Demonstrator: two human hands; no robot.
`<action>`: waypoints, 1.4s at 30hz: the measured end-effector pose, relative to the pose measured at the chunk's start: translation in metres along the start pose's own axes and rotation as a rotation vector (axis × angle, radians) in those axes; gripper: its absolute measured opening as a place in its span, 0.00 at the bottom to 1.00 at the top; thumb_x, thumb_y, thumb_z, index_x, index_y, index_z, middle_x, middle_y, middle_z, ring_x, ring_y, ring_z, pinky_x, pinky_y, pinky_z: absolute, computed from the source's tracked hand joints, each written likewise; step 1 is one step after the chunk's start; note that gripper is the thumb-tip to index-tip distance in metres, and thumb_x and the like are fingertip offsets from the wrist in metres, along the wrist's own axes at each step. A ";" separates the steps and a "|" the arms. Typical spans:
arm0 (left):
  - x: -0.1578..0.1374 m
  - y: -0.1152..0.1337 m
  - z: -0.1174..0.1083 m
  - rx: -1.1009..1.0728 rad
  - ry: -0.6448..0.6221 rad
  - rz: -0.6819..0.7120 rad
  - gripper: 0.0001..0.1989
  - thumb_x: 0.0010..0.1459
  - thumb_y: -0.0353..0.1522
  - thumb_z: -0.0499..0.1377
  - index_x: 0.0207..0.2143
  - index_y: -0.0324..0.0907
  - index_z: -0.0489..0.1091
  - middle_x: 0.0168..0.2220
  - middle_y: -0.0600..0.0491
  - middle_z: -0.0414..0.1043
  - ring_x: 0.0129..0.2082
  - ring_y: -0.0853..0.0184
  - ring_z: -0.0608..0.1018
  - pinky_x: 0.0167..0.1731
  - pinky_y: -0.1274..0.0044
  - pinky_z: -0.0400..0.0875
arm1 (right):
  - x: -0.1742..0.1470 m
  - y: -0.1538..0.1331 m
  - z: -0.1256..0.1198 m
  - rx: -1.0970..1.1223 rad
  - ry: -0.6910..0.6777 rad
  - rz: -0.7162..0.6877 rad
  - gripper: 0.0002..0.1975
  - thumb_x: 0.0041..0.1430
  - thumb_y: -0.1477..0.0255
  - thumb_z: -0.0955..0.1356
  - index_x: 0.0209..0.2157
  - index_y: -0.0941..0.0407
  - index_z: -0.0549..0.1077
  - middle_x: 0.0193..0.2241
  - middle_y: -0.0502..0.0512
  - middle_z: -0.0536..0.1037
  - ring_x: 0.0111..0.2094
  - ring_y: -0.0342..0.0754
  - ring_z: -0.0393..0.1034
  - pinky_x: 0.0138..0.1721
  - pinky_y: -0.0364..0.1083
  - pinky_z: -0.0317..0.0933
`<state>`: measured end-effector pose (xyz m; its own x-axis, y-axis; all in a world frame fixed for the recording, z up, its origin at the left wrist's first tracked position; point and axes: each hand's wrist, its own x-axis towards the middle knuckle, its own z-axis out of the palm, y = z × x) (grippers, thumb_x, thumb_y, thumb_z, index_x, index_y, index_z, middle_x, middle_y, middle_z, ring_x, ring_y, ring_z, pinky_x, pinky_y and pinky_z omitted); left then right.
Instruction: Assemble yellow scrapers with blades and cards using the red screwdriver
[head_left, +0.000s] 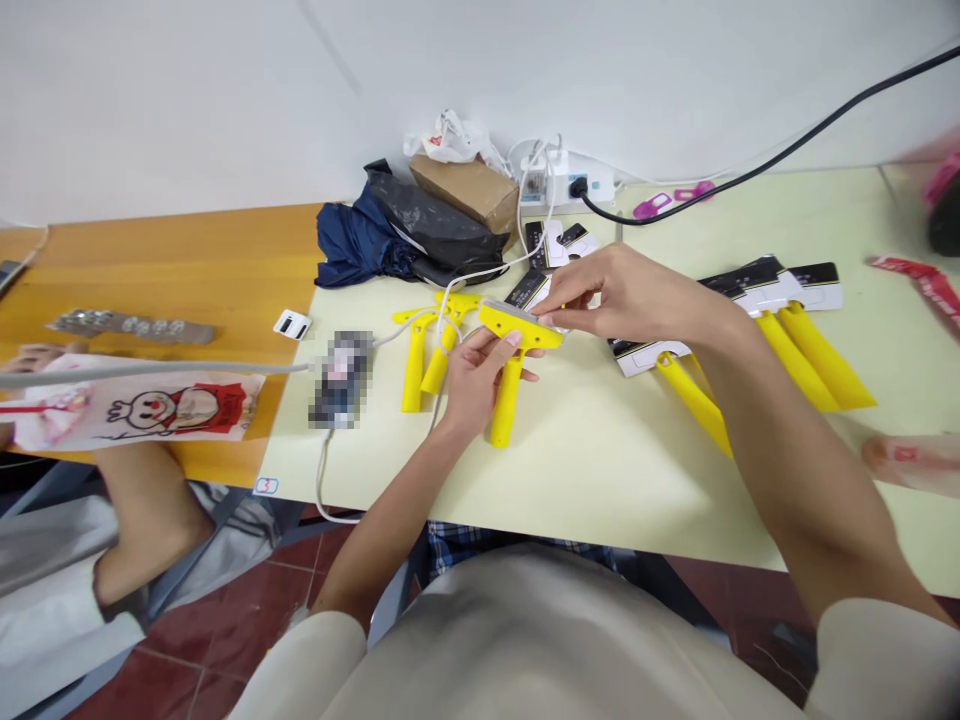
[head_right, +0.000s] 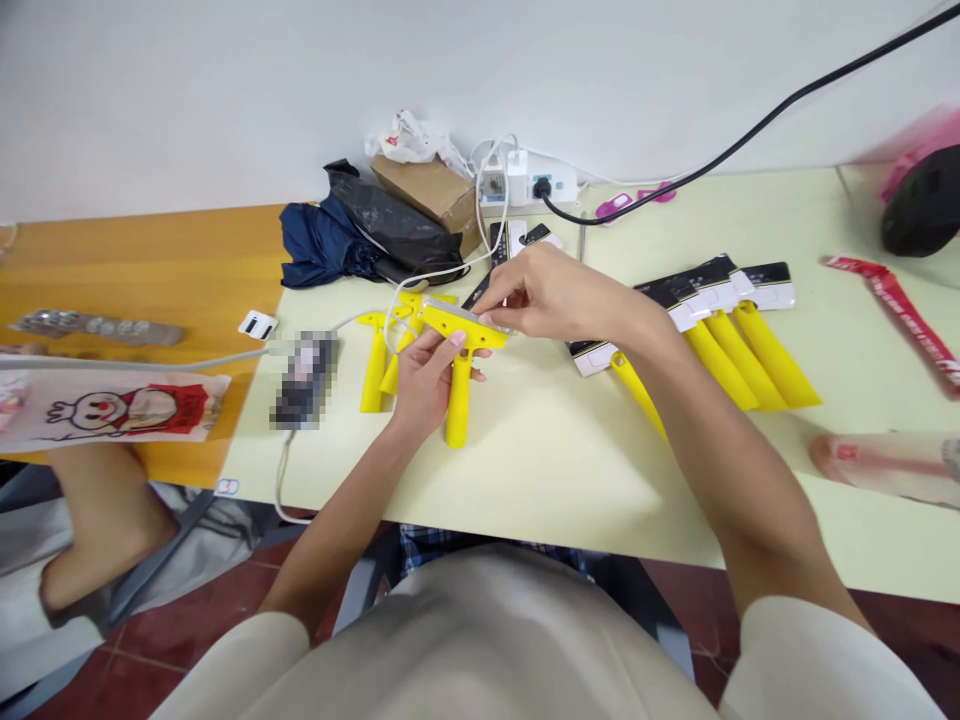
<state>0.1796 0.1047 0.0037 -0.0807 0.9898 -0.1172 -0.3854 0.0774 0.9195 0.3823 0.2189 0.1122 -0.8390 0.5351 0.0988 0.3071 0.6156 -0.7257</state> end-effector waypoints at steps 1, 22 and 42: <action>0.000 0.000 0.000 0.007 0.000 -0.005 0.21 0.62 0.46 0.73 0.51 0.43 0.82 0.50 0.46 0.86 0.46 0.58 0.90 0.31 0.78 0.86 | 0.000 0.000 0.001 -0.001 0.002 -0.004 0.13 0.68 0.64 0.71 0.44 0.52 0.89 0.40 0.55 0.87 0.36 0.49 0.77 0.36 0.49 0.63; -0.003 0.001 0.001 0.033 0.007 0.007 0.18 0.63 0.44 0.73 0.47 0.42 0.81 0.43 0.48 0.86 0.42 0.58 0.90 0.28 0.78 0.86 | -0.002 0.007 -0.002 0.003 -0.094 -0.069 0.12 0.73 0.68 0.70 0.44 0.52 0.89 0.37 0.52 0.81 0.34 0.43 0.68 0.36 0.45 0.59; -0.003 0.003 0.002 0.006 -0.017 0.025 0.17 0.65 0.44 0.72 0.47 0.42 0.82 0.44 0.47 0.84 0.40 0.59 0.90 0.28 0.77 0.85 | -0.005 0.002 -0.008 -0.026 -0.092 -0.034 0.14 0.74 0.63 0.69 0.46 0.51 0.89 0.35 0.52 0.81 0.32 0.44 0.69 0.35 0.46 0.60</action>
<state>0.1803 0.1023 0.0074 -0.0745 0.9934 -0.0874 -0.3779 0.0530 0.9243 0.3905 0.2218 0.1160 -0.8864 0.4591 0.0597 0.2882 0.6481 -0.7049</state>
